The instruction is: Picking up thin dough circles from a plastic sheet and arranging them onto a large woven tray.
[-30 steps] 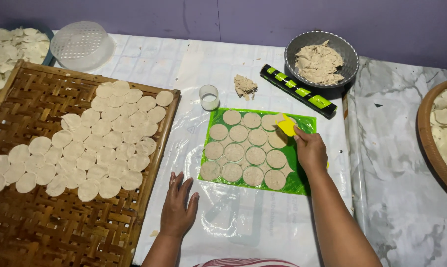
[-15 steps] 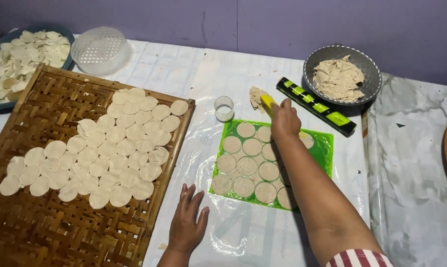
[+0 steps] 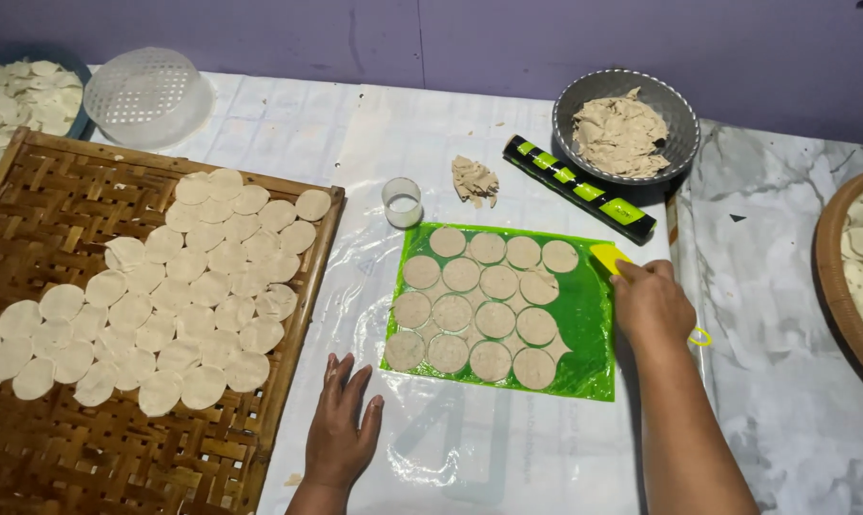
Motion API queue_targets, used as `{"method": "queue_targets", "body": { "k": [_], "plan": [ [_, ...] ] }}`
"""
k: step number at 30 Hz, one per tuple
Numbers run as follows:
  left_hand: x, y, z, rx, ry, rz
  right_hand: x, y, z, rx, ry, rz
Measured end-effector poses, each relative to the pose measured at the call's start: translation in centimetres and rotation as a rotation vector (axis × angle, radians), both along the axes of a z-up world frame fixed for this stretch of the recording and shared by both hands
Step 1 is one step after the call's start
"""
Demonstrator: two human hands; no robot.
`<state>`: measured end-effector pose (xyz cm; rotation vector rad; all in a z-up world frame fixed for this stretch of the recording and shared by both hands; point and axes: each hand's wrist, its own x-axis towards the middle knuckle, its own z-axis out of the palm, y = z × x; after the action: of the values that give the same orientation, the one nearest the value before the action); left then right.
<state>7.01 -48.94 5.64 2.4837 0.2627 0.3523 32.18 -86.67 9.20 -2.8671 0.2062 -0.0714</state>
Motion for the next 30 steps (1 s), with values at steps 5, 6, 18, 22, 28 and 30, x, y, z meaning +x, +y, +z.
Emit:
{"method": "queue_targets", "body": {
  "k": [5, 6, 18, 22, 28, 30],
  "plan": [
    [0.0, 0.0, -0.2, 0.012, -0.015, 0.011, -2.7, 0.0, -1.8, -0.26, -0.034, 0.128],
    [-0.1, 0.0, -0.4, 0.021, -0.028, 0.008, -3.0, 0.2, -2.5, -0.264, -0.075, 0.183],
    [-0.1, 0.0, -0.1, -0.003, -0.034, 0.006, -1.9, 3.5, -2.3, -0.281, -0.022, 0.149],
    [-0.1, 0.0, 0.1, -0.033, -0.006, 0.022, -1.1, 3.4, -4.0, -0.219, -0.144, 0.158],
    [-0.2, 1.8, -2.1, -0.434, -0.129, 0.041, -1.3, 3.4, -5.9, 0.199, -0.387, 0.164],
    [-0.1, 3.5, -3.9, -0.67, -0.165, 0.011, -2.0, 4.0, -4.7, 0.255, -0.47, 0.239]
  ]
}}
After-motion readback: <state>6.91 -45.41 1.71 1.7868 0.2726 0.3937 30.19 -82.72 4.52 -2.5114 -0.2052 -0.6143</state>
